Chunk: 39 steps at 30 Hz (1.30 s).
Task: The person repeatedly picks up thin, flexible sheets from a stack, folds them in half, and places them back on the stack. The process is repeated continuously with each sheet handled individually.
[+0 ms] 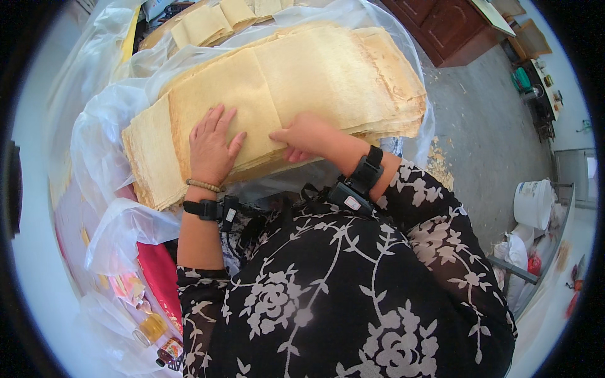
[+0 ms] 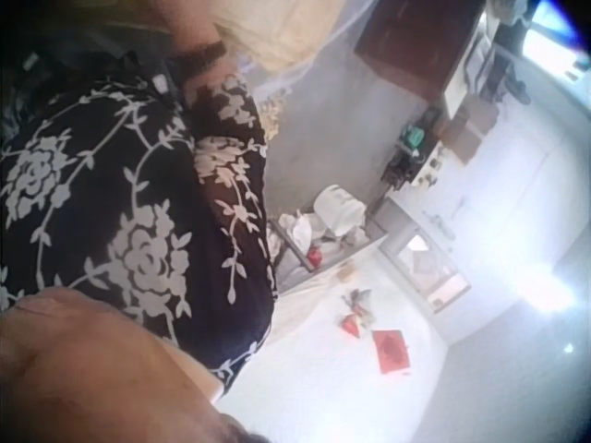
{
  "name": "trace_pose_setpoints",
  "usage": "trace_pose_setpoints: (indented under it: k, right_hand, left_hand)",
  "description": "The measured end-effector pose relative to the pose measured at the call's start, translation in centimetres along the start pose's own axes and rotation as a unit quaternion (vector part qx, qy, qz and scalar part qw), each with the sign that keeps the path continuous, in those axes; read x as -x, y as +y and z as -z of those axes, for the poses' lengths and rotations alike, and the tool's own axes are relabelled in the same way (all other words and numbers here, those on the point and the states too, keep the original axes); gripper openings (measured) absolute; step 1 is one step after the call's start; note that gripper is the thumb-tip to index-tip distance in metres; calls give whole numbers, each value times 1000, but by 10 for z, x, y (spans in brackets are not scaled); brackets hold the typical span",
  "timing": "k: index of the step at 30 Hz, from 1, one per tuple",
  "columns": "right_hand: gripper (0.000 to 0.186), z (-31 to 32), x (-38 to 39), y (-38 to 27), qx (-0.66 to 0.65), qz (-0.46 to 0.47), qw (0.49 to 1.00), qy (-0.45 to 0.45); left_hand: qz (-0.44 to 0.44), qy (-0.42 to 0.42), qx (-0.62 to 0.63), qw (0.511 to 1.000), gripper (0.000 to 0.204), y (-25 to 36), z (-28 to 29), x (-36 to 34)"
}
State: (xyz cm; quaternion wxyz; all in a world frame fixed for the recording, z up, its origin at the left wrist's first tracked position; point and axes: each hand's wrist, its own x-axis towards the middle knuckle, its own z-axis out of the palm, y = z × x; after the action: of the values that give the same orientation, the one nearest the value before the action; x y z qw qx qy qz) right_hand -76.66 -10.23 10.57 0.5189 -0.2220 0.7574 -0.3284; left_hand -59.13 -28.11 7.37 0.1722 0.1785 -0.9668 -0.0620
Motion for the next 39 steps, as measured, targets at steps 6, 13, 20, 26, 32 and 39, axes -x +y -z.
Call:
trace_pose_setpoints:
  k: [6, 13, 20, 26, 32, 39]
  right_hand:
    - [34, -7, -1, -8, -202, 88, 975, 8]
    - [28, -13, -8, -29, -290, 199, 936, -15]
    - [39, -13, -16, -20, -207, 244, 947, -2]
    - [46, -11, -41, 4, 453, 443, 727, 264]
    - [51, -15, -45, 9, 468, 415, 739, 250]
    - [49, -16, -43, 9, 445, 411, 755, 250]
  left_hand:
    - [3, 2, 8, 1000, 54, -6, -6, 0]
    - [-6, -10, 356, 935, 59, -34, 14, -1]
    - [54, -3, 85, 995, 57, 7, 17, 16]
    - [235, -13, 226, 945, 36, -6, 35, 9]
    - [355, 205, 481, 775, 46, -77, 96, 31]
    - [289, 425, 506, 693, 49, -90, 200, 53]
